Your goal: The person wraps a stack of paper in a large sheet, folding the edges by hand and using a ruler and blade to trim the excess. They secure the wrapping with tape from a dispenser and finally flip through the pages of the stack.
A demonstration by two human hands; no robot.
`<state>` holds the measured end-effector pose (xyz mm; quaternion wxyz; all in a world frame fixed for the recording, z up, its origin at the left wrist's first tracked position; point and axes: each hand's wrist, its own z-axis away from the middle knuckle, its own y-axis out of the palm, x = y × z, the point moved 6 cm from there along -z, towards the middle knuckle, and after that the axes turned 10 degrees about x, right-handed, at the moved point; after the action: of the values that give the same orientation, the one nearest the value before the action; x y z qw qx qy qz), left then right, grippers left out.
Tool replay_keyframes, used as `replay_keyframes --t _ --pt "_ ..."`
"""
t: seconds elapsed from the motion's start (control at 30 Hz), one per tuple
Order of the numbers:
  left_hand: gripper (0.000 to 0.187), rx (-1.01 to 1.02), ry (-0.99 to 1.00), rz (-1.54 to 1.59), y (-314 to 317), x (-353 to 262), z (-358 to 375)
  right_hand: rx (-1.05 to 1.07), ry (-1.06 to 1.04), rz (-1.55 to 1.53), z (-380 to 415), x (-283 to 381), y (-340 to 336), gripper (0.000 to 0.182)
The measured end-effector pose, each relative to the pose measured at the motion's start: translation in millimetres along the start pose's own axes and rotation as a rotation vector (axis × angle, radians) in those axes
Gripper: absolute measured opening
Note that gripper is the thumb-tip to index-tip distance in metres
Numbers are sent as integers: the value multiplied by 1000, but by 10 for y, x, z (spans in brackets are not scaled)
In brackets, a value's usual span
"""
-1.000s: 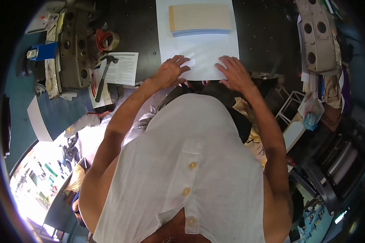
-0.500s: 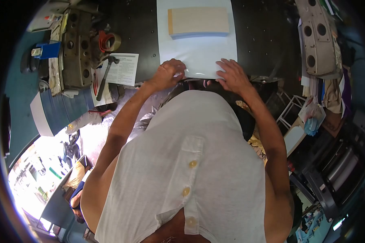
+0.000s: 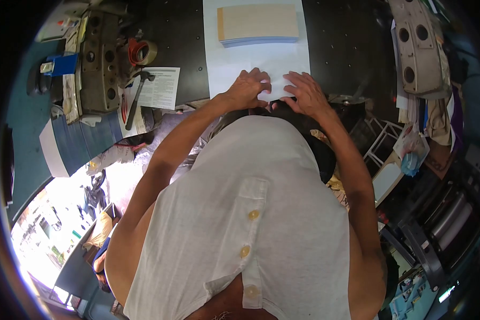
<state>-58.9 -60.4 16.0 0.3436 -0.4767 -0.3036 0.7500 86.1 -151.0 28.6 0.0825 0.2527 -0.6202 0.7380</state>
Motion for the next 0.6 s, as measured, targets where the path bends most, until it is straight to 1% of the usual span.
replay_keyframes --t 0.1,0.2,0.3,0.4,0.43,0.53,0.57,0.6 --pt "32 31 -8 -17 2 -2 -90 -77 42 46 41 32 -44 32" --pt "30 40 -4 1 1 48 -116 -278 91 170 168 72 -104 44" --pt "28 58 2 30 -9 75 -121 -472 364 159 384 65 -130 49" --pt "27 72 10 114 -42 104 -124 -652 750 -281 647 -53 -15 48" --pt "27 71 16 146 -47 126 -122 -541 974 -485 697 -140 105 41" --pt "32 50 33 198 -51 178 -106 -527 885 -1346 691 -235 599 38" --pt "33 40 39 210 -48 181 -114 -495 808 -1403 646 -253 695 36" --pt "35 31 47 204 -51 174 -124 -541 764 -1429 603 -224 664 36"
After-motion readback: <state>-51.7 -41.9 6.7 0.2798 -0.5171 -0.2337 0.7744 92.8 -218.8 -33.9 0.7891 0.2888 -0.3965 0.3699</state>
